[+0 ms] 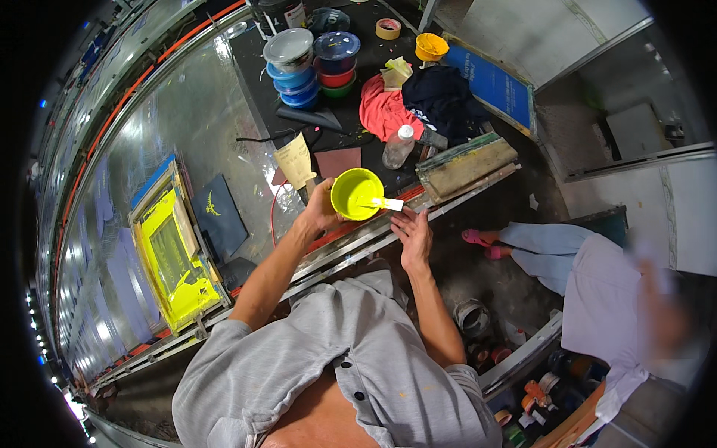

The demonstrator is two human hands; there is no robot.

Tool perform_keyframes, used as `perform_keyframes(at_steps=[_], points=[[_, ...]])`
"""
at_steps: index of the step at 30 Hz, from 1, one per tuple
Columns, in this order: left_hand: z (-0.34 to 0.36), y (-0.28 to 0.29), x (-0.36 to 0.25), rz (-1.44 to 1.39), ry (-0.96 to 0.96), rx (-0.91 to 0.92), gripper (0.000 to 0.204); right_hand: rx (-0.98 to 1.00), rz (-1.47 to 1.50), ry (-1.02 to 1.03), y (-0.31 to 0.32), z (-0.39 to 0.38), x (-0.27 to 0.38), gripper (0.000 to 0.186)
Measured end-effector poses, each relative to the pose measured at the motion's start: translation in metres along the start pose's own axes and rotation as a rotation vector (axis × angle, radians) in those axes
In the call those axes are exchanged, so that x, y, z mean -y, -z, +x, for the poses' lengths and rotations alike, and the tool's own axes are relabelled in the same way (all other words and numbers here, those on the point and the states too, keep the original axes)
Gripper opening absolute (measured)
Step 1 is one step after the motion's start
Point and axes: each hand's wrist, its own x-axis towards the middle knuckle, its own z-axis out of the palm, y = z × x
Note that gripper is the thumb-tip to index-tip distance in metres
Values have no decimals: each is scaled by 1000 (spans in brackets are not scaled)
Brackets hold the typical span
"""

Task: The person performs screen printing on fabric pieces using a squeegee and neon yellow ink. They repeatedly pull ink across a screen, lift the screen to reveal printed fabric, and replenish ink from a cup. The person also mixes ink in a cup and wipes the squeegee with a cloth.

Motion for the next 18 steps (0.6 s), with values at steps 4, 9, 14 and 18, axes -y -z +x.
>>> perform_keyframes(at_steps=[4,9,14,18], points=[[60,-12,-39,229,26,-87,40,-33,16,16,9,47,31,75],[90,-34,-71,387,108,-209,42,-112,-27,121,15,77,75,67],[104,-35,-107,522,133,-472,54,-106,-43,230,1,113,115,61],[83,-45,-132,650,-79,-707,83,-150,-147,304,-7,178,137,50]])
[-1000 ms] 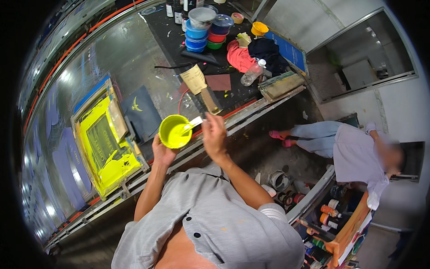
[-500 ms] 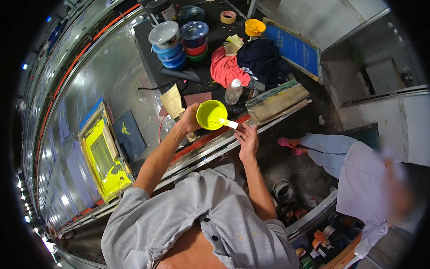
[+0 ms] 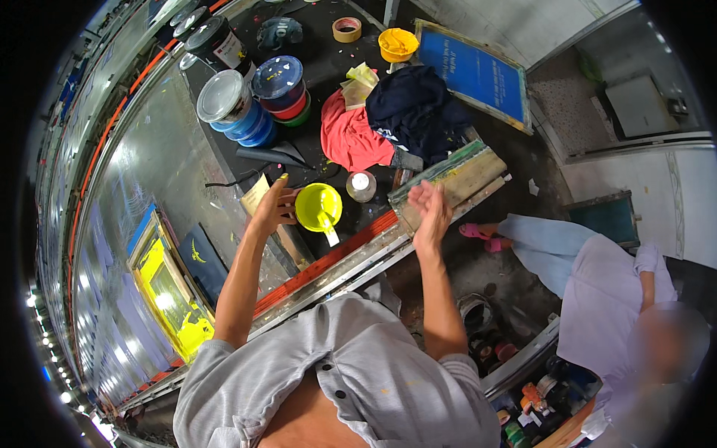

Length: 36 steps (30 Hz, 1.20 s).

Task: The person performs screen printing on fabric pieces using a squeegee and neon yellow ink. They repeatedly pull ink across a screen, lift the screen to reveal printed fabric, and replenish ink from a cup. The person also mixes ink in a cup and wipes the squeegee with a cloth.

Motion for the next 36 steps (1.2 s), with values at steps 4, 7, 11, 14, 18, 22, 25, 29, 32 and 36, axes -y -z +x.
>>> perform_keyframes(at_steps=[4,7,11,14,18,22,25,29,32,36], points=[[-6,36,-15,0,-239,170,81,163,-818,437,-36,92,7,50],[-39,19,-53,-317,-463,531,95,175,-1208,938,-90,129,21,75],[-35,-33,-103,-656,-444,1002,105,178,-1316,624,-78,210,12,42],[-18,-53,-121,-646,-447,1035,106,251,-398,341,-91,195,48,21],[3,-122,-158,-15,-876,599,87,477,380,-22,-87,162,86,35],[43,-193,-169,740,-1211,-148,87,564,489,-86,-105,139,97,39],[48,-226,-163,841,-1263,-152,89,471,228,247,-130,124,87,40],[57,-247,-160,1053,-1226,-319,77,140,-66,301,-147,143,79,26],[58,-245,-166,1222,-1242,-269,83,107,-148,367,-151,165,77,29],[37,-233,-173,1371,-1373,-253,82,81,-164,-73,-152,198,62,35]])
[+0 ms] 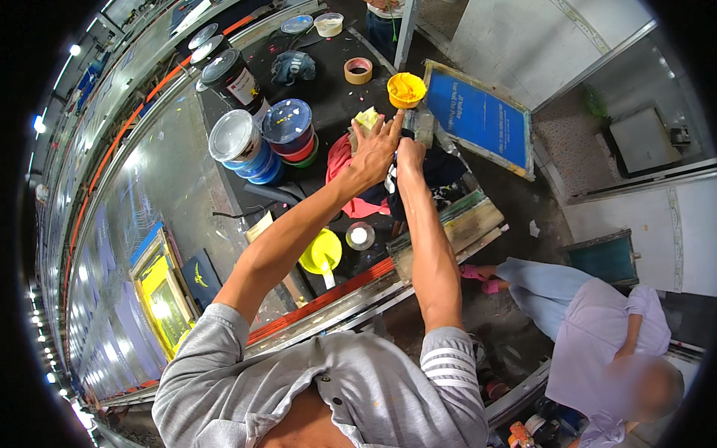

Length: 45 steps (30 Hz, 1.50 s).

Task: The person performs screen printing on fabric pieces using a squeegee and neon yellow ink. They repeatedly pull ink across a screen, lift the screen to reveal printed fabric, and replenish ink from a cup. The person also mixes ink in a cup and wipes the squeegee with a cloth.

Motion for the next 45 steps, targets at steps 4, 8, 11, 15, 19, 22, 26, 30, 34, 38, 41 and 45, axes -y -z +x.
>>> perform_keyframes(at_steps=[4,8,11,15,19,22,26,30,34,38,41,45], points=[[-6,9,9,61,-108,-62,86,138,394,-146,-20,36,-47,42],[-11,28,14,193,-240,-51,92,126,420,-226,-39,48,-59,31],[-31,28,-6,-55,-371,-131,101,140,315,-185,-1,65,-54,24],[-35,42,-3,-282,43,-217,116,229,212,13,37,54,-7,15],[-31,36,30,-540,216,-153,112,317,364,105,43,-32,39,18],[-21,29,36,-713,214,-173,115,461,423,200,53,-49,36,24],[-14,27,32,-704,240,-81,109,478,180,452,36,-70,28,22],[-13,9,34,-675,220,-102,103,294,108,535,14,-63,20,11],[-14,20,19,-620,226,-62,106,212,-275,676,6,-61,30,11],[-16,36,12,-418,182,-29,108,204,-309,552,-4,-38,16,24],[-22,52,10,-261,10,-107,123,217,-215,207,-2,-17,7,22],[-33,62,28,-348,50,-170,147,244,264,111,46,17,15,14]])
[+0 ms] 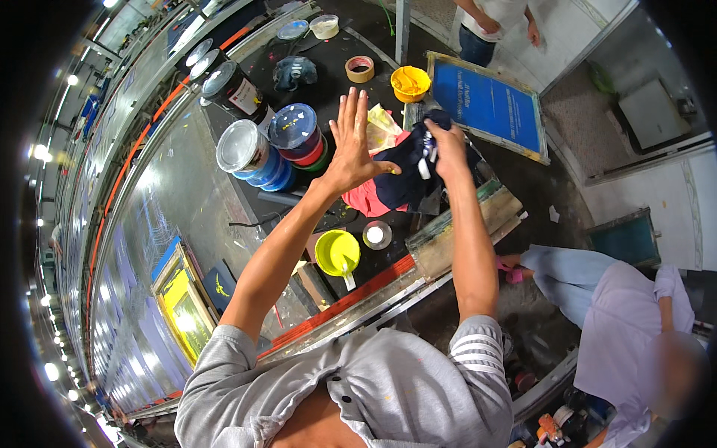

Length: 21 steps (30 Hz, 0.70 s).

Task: The person performs screen printing on fabric pieces using a squeegee and neon yellow ink. They repeatedly pull ink across a screen, lift the screen to reveal printed fabric, and replenish ink from a cup. The person also mixes ink in a cup and wipes the squeegee with a cloth.

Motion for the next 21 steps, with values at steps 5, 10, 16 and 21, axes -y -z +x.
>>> perform_keyframes(at_steps=[5,10,16,21], points=[[-1,-3,4,48,23,50,142,123,197,69,-1,-35,34,23],[4,-12,-16,432,-27,138,106,300,189,189,-45,-58,33,39],[1,-22,-15,749,-236,230,41,-19,-374,377,-81,-32,4,30],[-9,-2,-41,635,-362,184,46,-340,-572,396,-28,34,-16,19]])
